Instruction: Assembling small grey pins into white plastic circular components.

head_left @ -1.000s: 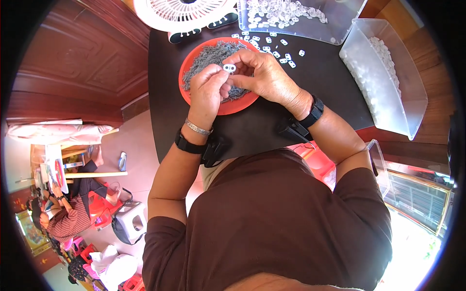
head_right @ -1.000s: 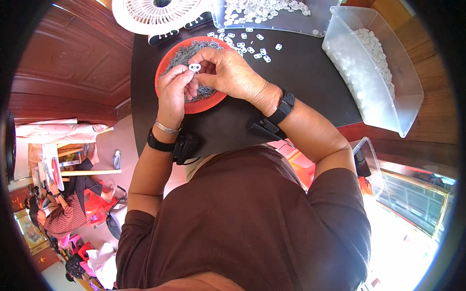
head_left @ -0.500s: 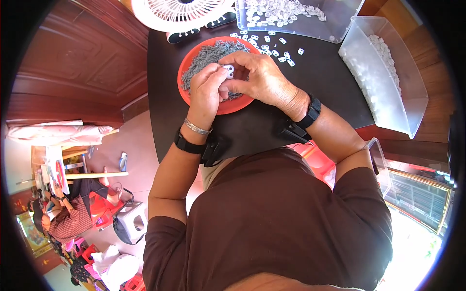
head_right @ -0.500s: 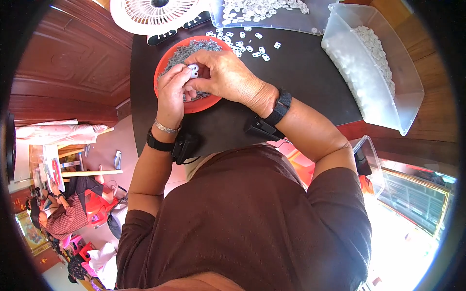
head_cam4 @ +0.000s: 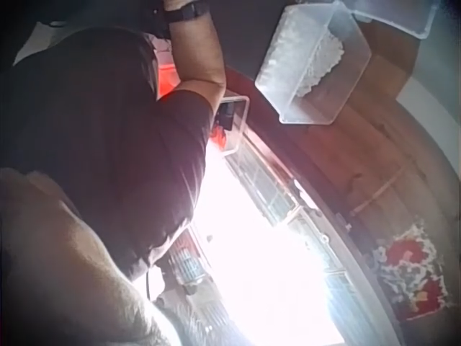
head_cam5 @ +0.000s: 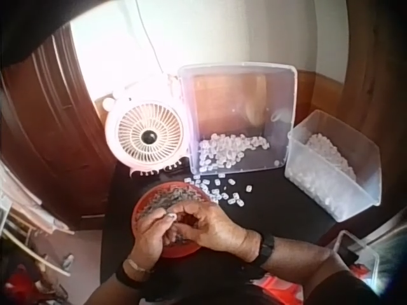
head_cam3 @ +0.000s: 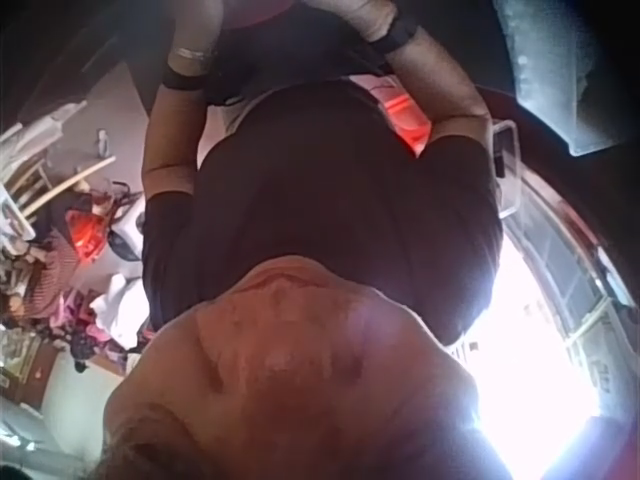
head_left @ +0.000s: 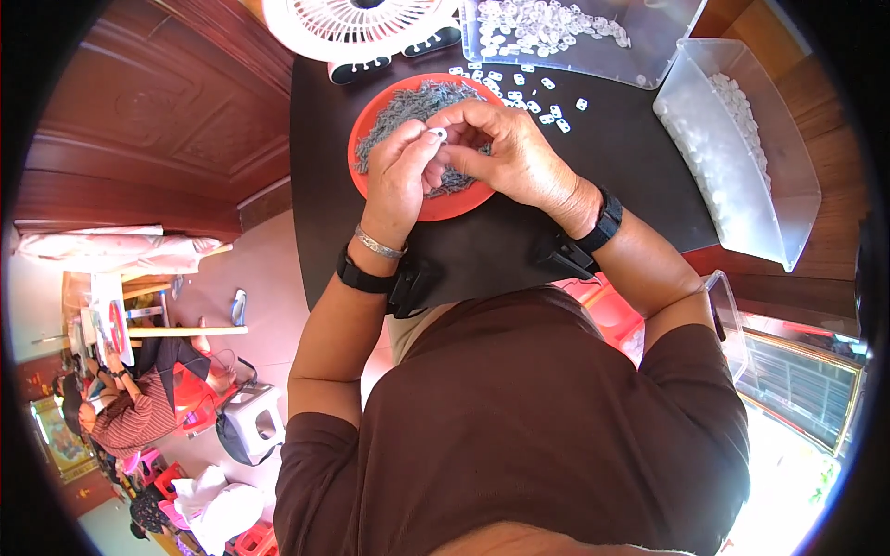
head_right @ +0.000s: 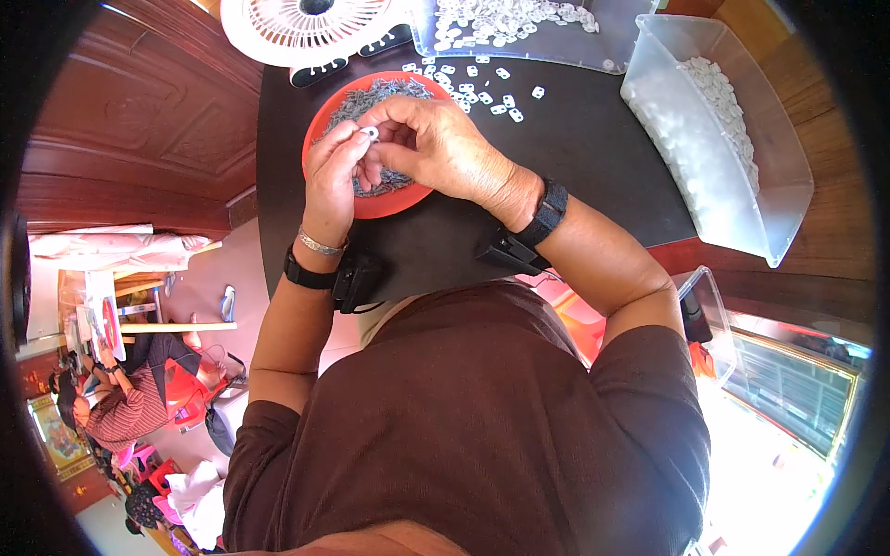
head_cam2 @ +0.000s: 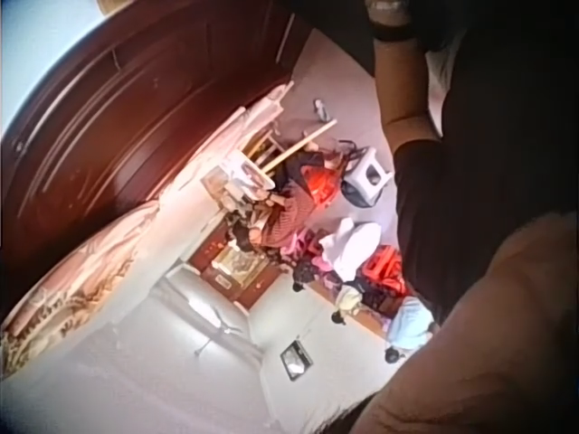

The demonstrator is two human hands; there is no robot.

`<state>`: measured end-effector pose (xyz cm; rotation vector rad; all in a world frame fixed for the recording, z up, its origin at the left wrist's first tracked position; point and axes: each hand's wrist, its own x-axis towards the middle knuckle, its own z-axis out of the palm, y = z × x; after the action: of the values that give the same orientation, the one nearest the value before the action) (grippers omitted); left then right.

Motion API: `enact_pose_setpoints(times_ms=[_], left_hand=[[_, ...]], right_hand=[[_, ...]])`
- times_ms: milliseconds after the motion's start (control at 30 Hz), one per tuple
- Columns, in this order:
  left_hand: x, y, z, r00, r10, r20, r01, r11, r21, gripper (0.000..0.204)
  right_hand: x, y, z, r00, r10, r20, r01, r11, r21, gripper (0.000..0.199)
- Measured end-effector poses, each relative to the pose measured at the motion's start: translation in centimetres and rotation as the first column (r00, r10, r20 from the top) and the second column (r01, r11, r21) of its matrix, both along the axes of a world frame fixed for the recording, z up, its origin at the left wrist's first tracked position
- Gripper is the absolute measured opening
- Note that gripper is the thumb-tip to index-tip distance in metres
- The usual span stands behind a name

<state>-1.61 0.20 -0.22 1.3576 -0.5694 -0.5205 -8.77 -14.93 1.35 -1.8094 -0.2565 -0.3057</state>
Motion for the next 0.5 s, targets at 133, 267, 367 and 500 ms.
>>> enact_pose_setpoints(times_ms=[133,267,367,500], left_hand=[[0.02,-0.07,0.18,0.998,0.018,0.064,-0.021,0.999,0.049,0.022],[0.19,0.12,0.23,0.997,0.007,0.072,-0.010,0.999,0.053,0.023],[0.32,0.22,0.15,0.994,-0.019,0.110,0.011,0.997,0.071,0.024],[0.25,0.40,0.36,0.992,-0.034,0.118,0.025,0.997,0.079,0.025]], right_hand=[[0.27,0.17,-0.60,0.999,-0.051,0.020,0.052,0.998,-0.033,0.018],[0.37,0.09,-0.85,1.000,-0.008,-0.014,0.010,0.979,0.205,0.020],[0.33,-0.25,-0.66,0.999,0.020,-0.050,-0.010,0.983,0.182,0.021],[0.19,-0.27,-0.12,0.994,0.097,-0.057,-0.084,0.975,0.207,0.021]])
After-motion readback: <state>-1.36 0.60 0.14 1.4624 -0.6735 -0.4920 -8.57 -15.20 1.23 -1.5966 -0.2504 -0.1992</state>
